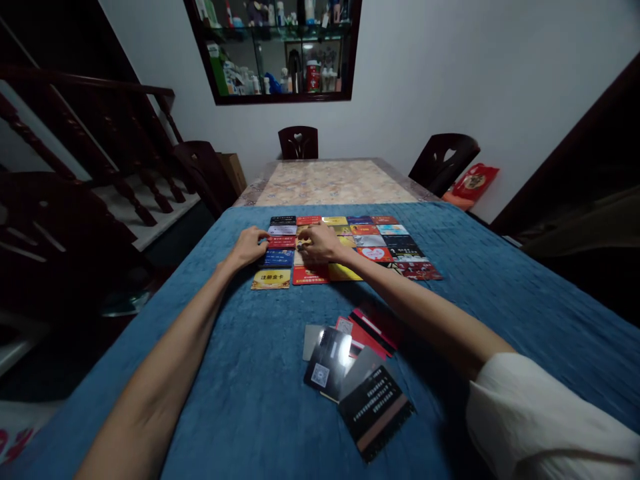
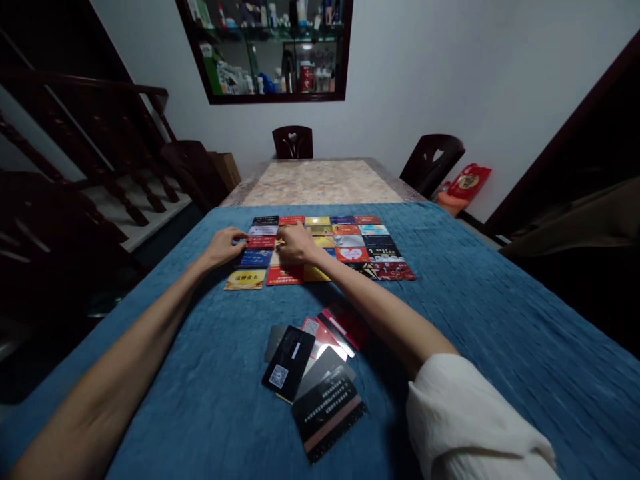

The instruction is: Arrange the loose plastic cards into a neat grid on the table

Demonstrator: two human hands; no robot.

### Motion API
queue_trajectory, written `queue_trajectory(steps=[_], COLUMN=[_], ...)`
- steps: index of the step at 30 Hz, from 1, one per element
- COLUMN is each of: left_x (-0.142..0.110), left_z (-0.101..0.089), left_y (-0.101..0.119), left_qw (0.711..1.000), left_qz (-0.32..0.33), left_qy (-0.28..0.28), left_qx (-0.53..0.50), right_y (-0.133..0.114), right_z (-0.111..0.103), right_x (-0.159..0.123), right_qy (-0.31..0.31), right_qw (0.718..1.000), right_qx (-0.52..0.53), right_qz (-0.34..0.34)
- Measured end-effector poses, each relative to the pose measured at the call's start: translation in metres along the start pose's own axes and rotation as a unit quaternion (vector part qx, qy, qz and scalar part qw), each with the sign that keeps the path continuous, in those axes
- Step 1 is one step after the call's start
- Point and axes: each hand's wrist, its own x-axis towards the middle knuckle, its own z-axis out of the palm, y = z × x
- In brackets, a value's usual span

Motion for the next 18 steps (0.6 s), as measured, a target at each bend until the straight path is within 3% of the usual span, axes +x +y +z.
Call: queue_trajectory(steps=[8, 18], left_x=[0.002, -0.002], left_z=[-0.006, -0.011], left_y=[0.014, 0.066], left_qw=[0.998, 0.994], left_qz=[0.007, 0.099], left_qy=[0.054, 0.050], left_qx=[-0.008, -0.011], right_y=[0.025, 0.046], right_z=[-0.015, -0.033], right_x=[-0.040, -0.133], right_qy=[0.007, 0.031], right_qw=[1.000, 0.996], right_qx=[-0.003, 0.036], right_qz=[-0.015, -0.078])
